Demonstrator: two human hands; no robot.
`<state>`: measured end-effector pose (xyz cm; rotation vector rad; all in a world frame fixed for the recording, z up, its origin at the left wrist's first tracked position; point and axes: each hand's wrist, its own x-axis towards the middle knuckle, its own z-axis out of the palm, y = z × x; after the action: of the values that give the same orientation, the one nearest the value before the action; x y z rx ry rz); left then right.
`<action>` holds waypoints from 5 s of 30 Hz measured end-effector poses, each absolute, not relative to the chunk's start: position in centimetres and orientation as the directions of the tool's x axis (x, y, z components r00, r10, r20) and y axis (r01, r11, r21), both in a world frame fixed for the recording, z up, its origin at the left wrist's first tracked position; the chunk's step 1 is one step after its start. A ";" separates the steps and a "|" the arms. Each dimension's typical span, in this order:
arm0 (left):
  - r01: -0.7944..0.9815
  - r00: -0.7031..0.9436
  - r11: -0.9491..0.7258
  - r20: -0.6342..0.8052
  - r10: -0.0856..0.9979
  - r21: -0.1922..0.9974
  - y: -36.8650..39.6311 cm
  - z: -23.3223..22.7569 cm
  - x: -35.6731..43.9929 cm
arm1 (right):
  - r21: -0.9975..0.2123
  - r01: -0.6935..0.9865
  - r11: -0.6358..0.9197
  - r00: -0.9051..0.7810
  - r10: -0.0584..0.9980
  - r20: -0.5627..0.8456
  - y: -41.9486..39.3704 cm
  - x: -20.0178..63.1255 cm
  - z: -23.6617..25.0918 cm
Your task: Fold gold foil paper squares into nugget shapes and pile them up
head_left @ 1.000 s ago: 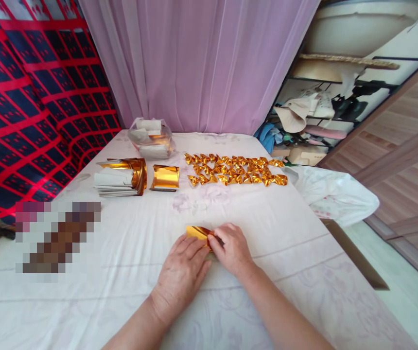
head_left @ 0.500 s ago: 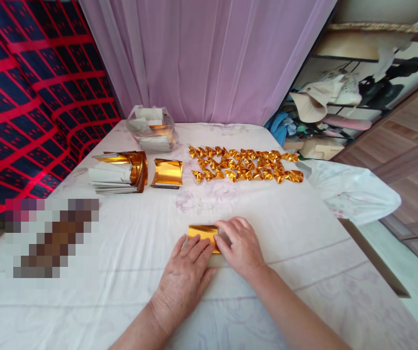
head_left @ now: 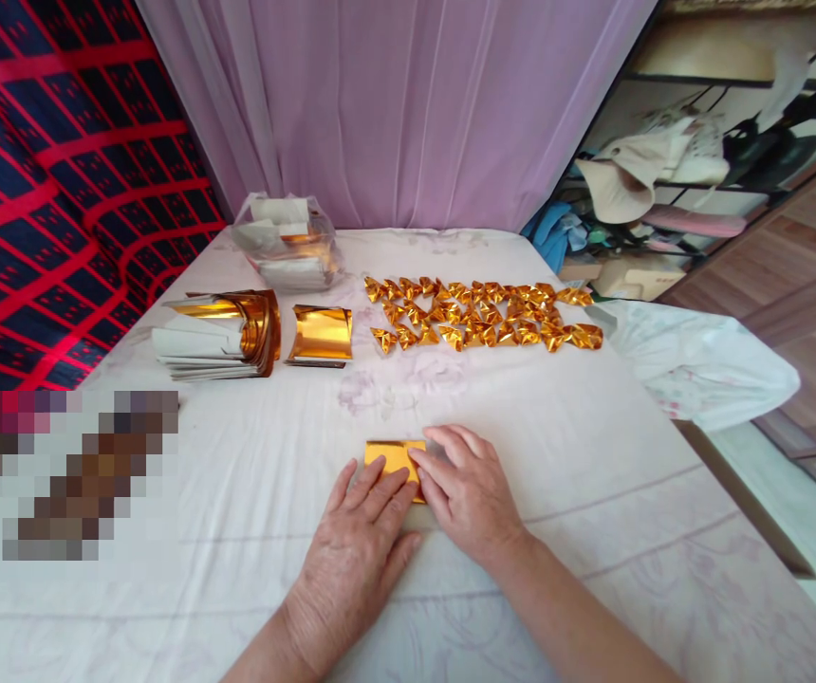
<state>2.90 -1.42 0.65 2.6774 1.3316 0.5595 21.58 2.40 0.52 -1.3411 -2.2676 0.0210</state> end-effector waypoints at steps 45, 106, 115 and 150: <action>0.776 0.493 -0.538 0.215 0.843 0.330 -1.2 1.0 3.2 | -0.414 0.807 0.422 -0.300 0.896 0.327 3.9 21.6 0.5; -0.091 -0.145 0.022 -0.035 0.989 0.996 0.8 2.5 0.9 | -0.869 0.492 0.049 -0.517 0.820 -0.246 7.0 21.4 7.4; -0.087 -0.148 0.028 -0.041 0.988 0.996 0.8 2.8 0.9 | -0.867 0.497 0.047 -0.511 0.823 -0.249 7.0 21.3 7.4; 0.883 0.094 -0.187 0.229 0.969 0.430 1.5 1.6 0.8 | -0.233 0.951 0.202 -0.259 0.933 -0.250 6.9 18.8 5.6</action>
<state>0.82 1.50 1.64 2.1809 1.8743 0.6960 18.77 6.91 5.57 -1.9436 -2.4764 0.5475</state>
